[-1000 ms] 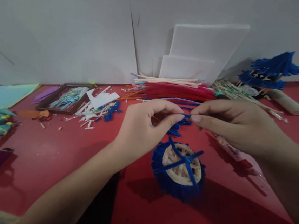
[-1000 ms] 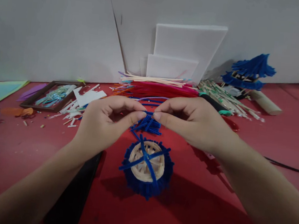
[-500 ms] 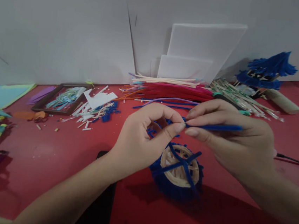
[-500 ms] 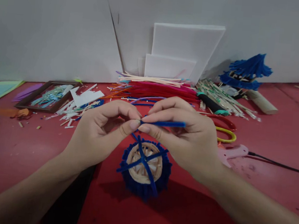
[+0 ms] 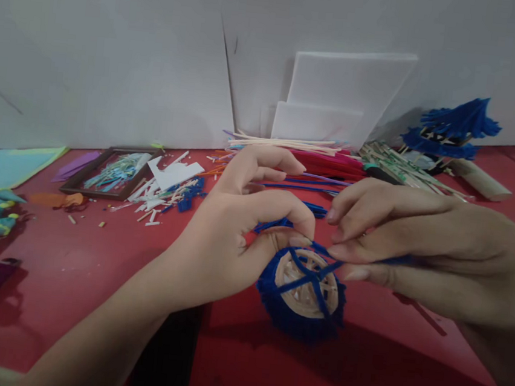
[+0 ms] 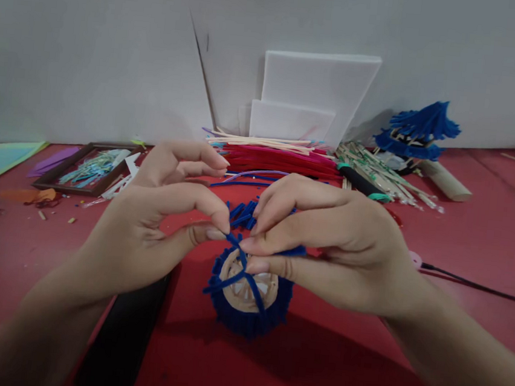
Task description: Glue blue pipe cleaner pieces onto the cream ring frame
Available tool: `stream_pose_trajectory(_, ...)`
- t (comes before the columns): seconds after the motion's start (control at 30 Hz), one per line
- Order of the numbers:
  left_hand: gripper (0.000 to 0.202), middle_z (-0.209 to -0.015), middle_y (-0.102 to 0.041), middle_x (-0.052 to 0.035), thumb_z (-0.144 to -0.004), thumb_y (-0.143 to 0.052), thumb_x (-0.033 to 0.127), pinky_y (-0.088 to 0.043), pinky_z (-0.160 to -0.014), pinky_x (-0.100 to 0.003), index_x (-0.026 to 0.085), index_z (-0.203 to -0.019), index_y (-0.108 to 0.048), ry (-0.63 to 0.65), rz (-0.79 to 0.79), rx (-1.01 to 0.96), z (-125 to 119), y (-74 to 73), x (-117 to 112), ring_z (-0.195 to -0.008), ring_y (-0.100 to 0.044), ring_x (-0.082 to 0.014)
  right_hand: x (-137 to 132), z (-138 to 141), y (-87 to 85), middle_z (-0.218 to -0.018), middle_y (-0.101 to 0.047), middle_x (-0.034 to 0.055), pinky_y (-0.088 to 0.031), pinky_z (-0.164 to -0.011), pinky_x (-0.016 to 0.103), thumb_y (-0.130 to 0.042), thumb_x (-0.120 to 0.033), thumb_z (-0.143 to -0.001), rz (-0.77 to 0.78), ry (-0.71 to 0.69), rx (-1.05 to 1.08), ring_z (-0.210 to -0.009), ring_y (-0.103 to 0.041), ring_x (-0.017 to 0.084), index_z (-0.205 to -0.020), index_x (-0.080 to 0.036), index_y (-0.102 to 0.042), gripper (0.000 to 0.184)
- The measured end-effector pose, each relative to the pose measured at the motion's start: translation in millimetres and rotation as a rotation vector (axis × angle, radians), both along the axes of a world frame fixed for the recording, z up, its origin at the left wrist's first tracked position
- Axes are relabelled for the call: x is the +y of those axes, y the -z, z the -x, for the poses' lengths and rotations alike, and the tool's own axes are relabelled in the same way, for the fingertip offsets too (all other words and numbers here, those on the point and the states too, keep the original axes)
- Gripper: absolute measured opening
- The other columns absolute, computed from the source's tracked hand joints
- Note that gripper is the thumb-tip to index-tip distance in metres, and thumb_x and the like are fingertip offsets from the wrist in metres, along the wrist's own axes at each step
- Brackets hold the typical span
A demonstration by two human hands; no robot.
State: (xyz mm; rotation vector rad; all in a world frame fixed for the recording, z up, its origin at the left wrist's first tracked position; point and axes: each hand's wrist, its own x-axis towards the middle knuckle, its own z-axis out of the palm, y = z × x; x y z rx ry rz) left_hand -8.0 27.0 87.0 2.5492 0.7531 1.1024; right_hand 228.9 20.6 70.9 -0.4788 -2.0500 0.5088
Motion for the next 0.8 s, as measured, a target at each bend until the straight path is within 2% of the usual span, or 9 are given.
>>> stream_pose_trajectory(0.1, 0.015, -0.126, -0.063, -0.0076, -0.091, -0.070, 0.014, -0.055, -0.113, -0.043, 0.025, -0.085, -0.076, -0.001, -0.031, 0.028, 3, -3.9, -1, -0.125, -0.063, -0.0262, -1, -4, -6.4, -0.083, -0.078, 0.0002, -0.066, -0.078, 0.030, -0.075, -0.030, -0.093, 0.013, -0.006, -0.082, -0.085, -0.076, 0.019, -0.097, -0.038, -0.084, 0.013)
stream_pose_trajectory(0.2, 0.018, -0.127, -0.063, -0.0076, -0.088, -0.069, 0.008, -0.054, -0.114, -0.043, 0.025, -0.085, -0.076, -0.019, -0.058, 0.054, 11, -8.2, 2, -0.124, -0.063, -0.0263, -1, -11, -11.1, -0.088, -0.080, 0.0010, -0.066, -0.087, 0.029, -0.068, -0.034, -0.098, -0.028, -0.033, -0.156, -0.098, -0.077, 0.020, -0.100, -0.037, -0.084, 0.016)
stream_pose_trajectory(0.3, 0.013, -0.131, -0.057, -0.0088, -0.089, -0.072, 0.016, -0.054, -0.111, -0.047, 0.027, -0.086, -0.077, -0.088, -0.149, 0.049, 22, -11.8, 6, -0.127, -0.058, -0.0290, -4, -20, -13.1, -0.084, -0.080, 0.0000, -0.065, -0.094, 0.032, -0.059, -0.037, -0.103, -0.051, -0.052, -0.221, -0.097, -0.078, 0.019, -0.091, -0.035, -0.082, 0.026)
stream_pose_trajectory(0.37, 0.008, -0.135, -0.053, -0.0083, -0.089, -0.076, 0.024, -0.054, -0.110, -0.049, 0.031, -0.085, -0.078, -0.126, -0.182, 0.046, 26, -14.2, 7, -0.136, -0.050, -0.0321, -6, -25, -12.8, -0.085, -0.080, 0.0005, -0.065, -0.094, 0.036, -0.055, -0.037, -0.105, -0.054, 0.025, -0.178, -0.091, -0.078, 0.020, -0.090, -0.035, -0.081, 0.030)
stream_pose_trajectory(0.47, 0.009, -0.141, -0.049, -0.0071, -0.089, -0.077, 0.025, -0.046, -0.120, -0.052, 0.031, -0.083, -0.078, -0.162, -0.169, 0.031, 22, -16.7, 1, -0.142, -0.043, -0.0334, -8, -25, -11.8, -0.091, -0.080, 0.0020, -0.066, -0.087, 0.037, -0.065, -0.040, -0.100, -0.073, 0.158, -0.131, -0.090, -0.077, 0.021, -0.100, -0.036, -0.081, 0.017)
stream_pose_trajectory(0.5, 0.010, -0.142, -0.049, -0.0075, -0.090, -0.075, 0.024, -0.044, -0.122, -0.053, 0.030, -0.082, -0.078, -0.165, -0.162, 0.030, 19, -16.8, -1, -0.143, -0.042, -0.0336, -8, -25, -12.0, -0.091, -0.080, 0.0014, -0.066, -0.084, 0.035, -0.071, -0.043, -0.096, -0.090, 0.154, -0.153, -0.091, -0.077, 0.021, -0.103, -0.037, -0.081, 0.014)
stream_pose_trajectory(0.57, 0.011, -0.142, -0.048, -0.0081, -0.090, -0.074, 0.022, -0.040, -0.125, -0.055, 0.029, -0.083, -0.079, -0.165, -0.148, 0.020, 13, -15.5, -6, -0.143, -0.041, -0.0345, -8, -23, -13.6, -0.090, -0.081, -0.0010, -0.067, -0.083, 0.029, -0.080, -0.046, -0.088, -0.142, 0.092, -0.220, -0.092, -0.078, 0.020, -0.110, -0.037, -0.080, 0.024)
stream_pose_trajectory(0.7, 0.009, -0.143, -0.048, -0.0090, -0.092, -0.074, 0.026, -0.036, -0.128, -0.055, 0.030, -0.086, -0.080, -0.131, -0.131, 0.015, 9, -10.5, -9, -0.144, -0.041, -0.0335, -6, -22, -17.6, -0.093, -0.082, -0.0020, -0.066, -0.089, 0.025, -0.068, -0.030, -0.099, -0.228, -0.017, -0.273, -0.097, -0.079, 0.017, -0.113, -0.033, -0.079, 0.019)
stream_pose_trajectory(0.8, 0.008, -0.146, -0.047, -0.0083, -0.093, -0.074, 0.029, -0.035, -0.129, -0.056, 0.031, -0.088, -0.080, -0.103, -0.137, 0.045, 10, -8.1, -8, -0.145, -0.041, -0.0335, -5, -20, -17.6, -0.089, -0.082, -0.0003, -0.066, -0.088, 0.025, -0.062, -0.020, -0.100, -0.218, -0.060, -0.234, -0.090, -0.079, 0.015, -0.106, -0.030, -0.081, 0.022)
